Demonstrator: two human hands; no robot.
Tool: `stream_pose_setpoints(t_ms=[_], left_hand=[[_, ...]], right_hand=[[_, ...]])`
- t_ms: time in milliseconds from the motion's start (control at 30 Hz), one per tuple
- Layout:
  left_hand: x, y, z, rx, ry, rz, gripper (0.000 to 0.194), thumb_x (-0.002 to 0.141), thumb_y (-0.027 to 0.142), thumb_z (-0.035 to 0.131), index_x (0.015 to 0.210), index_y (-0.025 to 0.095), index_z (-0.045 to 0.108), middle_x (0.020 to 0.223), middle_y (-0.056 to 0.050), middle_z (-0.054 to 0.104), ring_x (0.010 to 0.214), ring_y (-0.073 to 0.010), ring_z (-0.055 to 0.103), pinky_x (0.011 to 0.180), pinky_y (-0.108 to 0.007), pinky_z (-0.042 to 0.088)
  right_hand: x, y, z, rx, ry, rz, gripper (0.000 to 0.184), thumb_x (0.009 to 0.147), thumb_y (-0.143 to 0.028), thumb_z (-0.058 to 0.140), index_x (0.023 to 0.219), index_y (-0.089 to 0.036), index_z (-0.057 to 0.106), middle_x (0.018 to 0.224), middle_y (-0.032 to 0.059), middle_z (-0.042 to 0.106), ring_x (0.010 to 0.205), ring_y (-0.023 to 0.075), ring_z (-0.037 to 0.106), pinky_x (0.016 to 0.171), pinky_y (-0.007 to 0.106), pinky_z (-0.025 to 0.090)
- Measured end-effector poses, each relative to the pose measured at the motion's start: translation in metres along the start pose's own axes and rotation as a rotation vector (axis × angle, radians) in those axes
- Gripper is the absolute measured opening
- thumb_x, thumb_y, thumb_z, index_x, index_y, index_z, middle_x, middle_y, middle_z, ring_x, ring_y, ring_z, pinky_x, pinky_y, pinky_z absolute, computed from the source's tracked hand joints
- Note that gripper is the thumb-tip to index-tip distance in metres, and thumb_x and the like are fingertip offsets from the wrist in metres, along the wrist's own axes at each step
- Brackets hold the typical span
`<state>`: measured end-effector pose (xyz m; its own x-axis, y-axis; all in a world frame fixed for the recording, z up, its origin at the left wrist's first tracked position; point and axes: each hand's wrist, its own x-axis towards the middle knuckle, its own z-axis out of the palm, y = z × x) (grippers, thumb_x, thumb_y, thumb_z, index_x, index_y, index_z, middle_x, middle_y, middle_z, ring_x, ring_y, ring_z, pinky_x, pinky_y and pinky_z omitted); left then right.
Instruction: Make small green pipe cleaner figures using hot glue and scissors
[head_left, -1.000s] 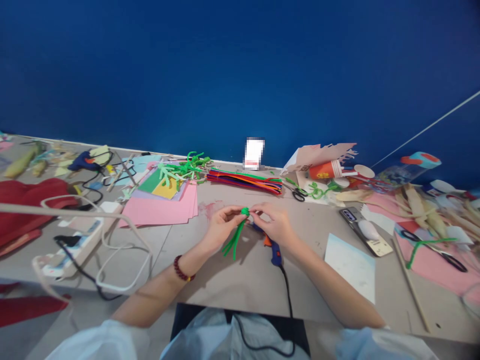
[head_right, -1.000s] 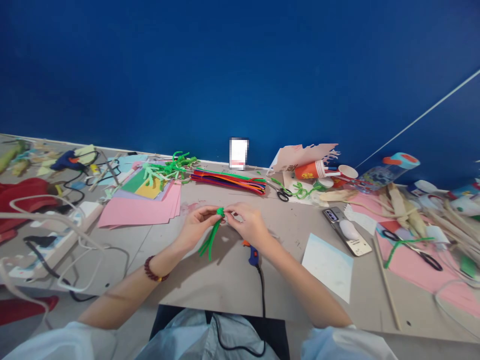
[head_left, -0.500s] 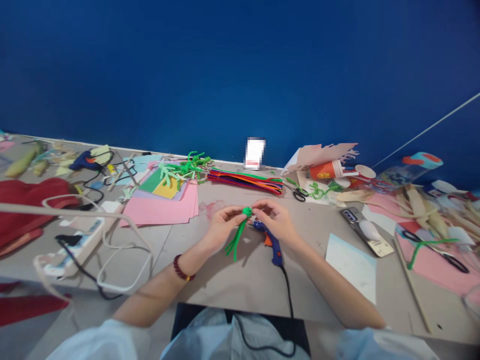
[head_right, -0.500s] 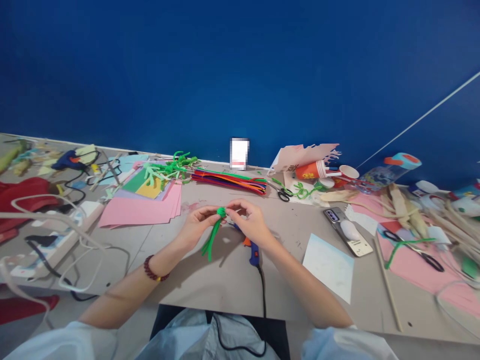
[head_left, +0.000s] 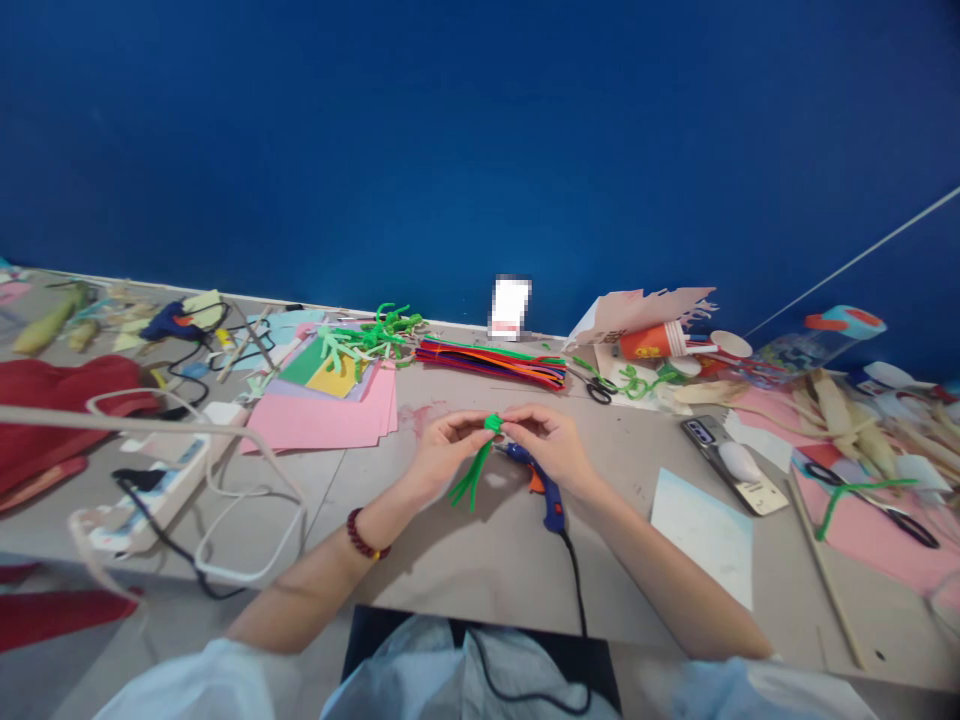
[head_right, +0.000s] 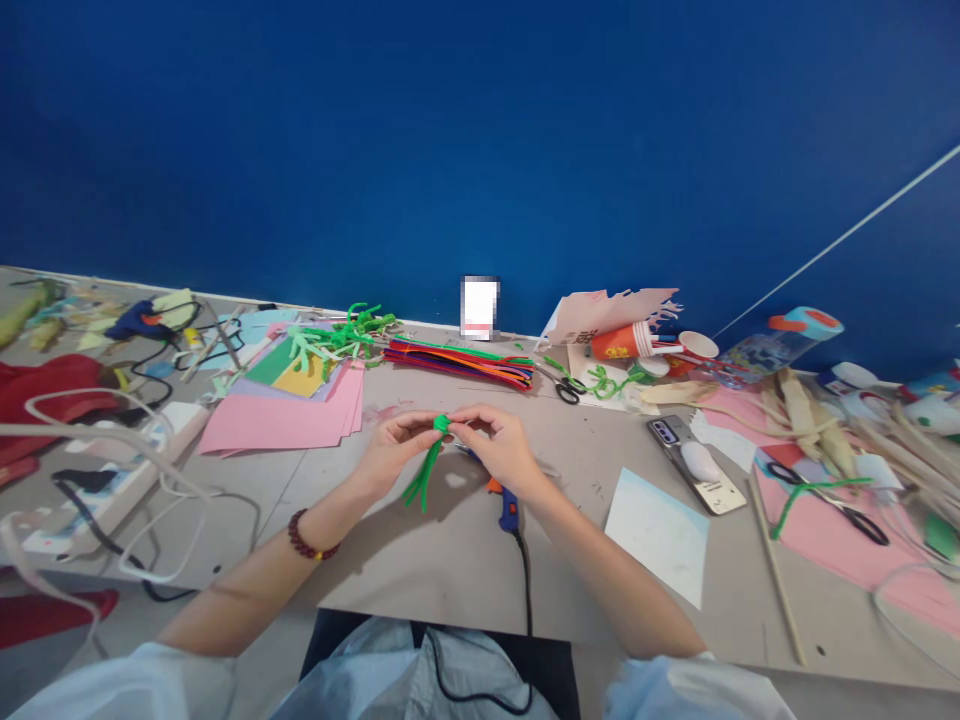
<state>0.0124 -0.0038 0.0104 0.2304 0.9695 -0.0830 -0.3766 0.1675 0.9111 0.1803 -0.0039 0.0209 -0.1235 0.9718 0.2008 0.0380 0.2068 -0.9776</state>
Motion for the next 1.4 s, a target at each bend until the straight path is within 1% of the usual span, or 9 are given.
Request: stream_pose_setpoints(t_ms=[167,400,533,733,967,1100,1200,1300,1400], left_hand=[[0.001,0.001,0.000,-0.039,-0.003,-0.019,0.025,0.059,0.026,0.078,0.081,0.014,0.071,0.078,-0.005,0.072,0.068,-0.0149,0.066,0.070,-0.027,0.053],[0.001,0.002,0.000,-0.025,0.013,-0.079,0.027,0.058,0.027,0.079,0.080,0.014,0.070,0.077,-0.005,0.071,0.067,-0.0140,0.065,0.071,-0.026,0.052],[0.002,0.002,0.001,0.009,0.037,-0.055,0.026,0.054,0.026,0.081,0.075,0.015,0.070,0.072,-0.003,0.071,0.066,-0.0127,0.064,0.068,-0.024,0.051],[0.002,0.000,0.001,0.063,0.077,-0.018,0.028,0.052,0.028,0.081,0.072,0.014,0.069,0.072,-0.004,0.071,0.067,-0.0144,0.064,0.068,-0.026,0.052],[0.000,0.002,0.004,0.093,0.086,0.012,0.026,0.052,0.028,0.081,0.070,0.014,0.070,0.072,-0.005,0.072,0.068,-0.0158,0.064,0.070,-0.028,0.052],[-0.002,0.003,0.005,0.105,0.087,0.020,0.025,0.052,0.028,0.081,0.070,0.014,0.070,0.072,-0.005,0.072,0.068,-0.0161,0.065,0.069,-0.028,0.053],[-0.002,0.002,0.004,0.083,0.071,0.018,0.024,0.053,0.027,0.080,0.071,0.014,0.070,0.072,-0.005,0.072,0.067,-0.0158,0.065,0.069,-0.028,0.053],[-0.002,0.004,0.002,0.042,0.052,-0.009,0.024,0.055,0.027,0.080,0.073,0.014,0.070,0.071,-0.004,0.072,0.066,-0.0161,0.066,0.069,-0.028,0.053],[-0.002,0.006,0.002,0.018,0.045,-0.017,0.024,0.055,0.028,0.080,0.072,0.014,0.071,0.071,-0.005,0.072,0.067,-0.0160,0.066,0.067,-0.027,0.053]], right_hand=[[-0.002,-0.007,-0.001,-0.098,-0.044,-0.025,0.017,0.072,-0.030,0.068,0.084,-0.019,0.065,0.083,0.0041,0.068,0.071,0.0149,0.063,0.069,0.028,0.051],[0.000,-0.010,-0.005,-0.205,-0.087,-0.078,0.011,0.076,-0.029,0.064,0.080,-0.020,0.066,0.080,0.0029,0.069,0.071,0.0149,0.063,0.069,0.027,0.051],[0.000,-0.012,-0.006,-0.391,-0.088,-0.243,0.009,0.080,-0.027,0.060,0.081,-0.021,0.067,0.078,0.0030,0.069,0.070,0.0145,0.062,0.068,0.027,0.051],[-0.003,-0.013,-0.007,-0.707,-0.152,-0.606,0.017,0.087,-0.022,0.050,0.093,-0.021,0.065,0.086,0.0061,0.070,0.082,0.0180,0.063,0.078,0.032,0.052],[-0.012,-0.008,-0.005,-0.996,-0.133,-0.775,0.023,0.088,-0.019,0.045,0.105,-0.018,0.061,0.093,0.0110,0.069,0.089,0.0217,0.063,0.082,0.037,0.052],[-0.013,-0.001,-0.003,-0.952,-0.128,-0.775,0.024,0.087,-0.018,0.046,0.106,-0.017,0.061,0.093,0.0115,0.068,0.089,0.0219,0.062,0.081,0.038,0.052],[-0.011,-0.001,-0.001,-0.787,-0.081,-0.739,0.025,0.085,-0.013,0.047,0.104,-0.019,0.062,0.089,0.0090,0.068,0.085,0.0201,0.062,0.078,0.036,0.052],[-0.010,-0.009,0.001,-0.592,-0.024,-0.599,0.025,0.083,-0.012,0.047,0.098,-0.023,0.063,0.085,0.0045,0.069,0.079,0.0173,0.063,0.075,0.033,0.052],[-0.009,-0.019,0.001,-0.488,-0.028,-0.425,0.016,0.082,-0.019,0.054,0.092,-0.024,0.065,0.082,0.0028,0.069,0.073,0.0158,0.063,0.071,0.031,0.052]])
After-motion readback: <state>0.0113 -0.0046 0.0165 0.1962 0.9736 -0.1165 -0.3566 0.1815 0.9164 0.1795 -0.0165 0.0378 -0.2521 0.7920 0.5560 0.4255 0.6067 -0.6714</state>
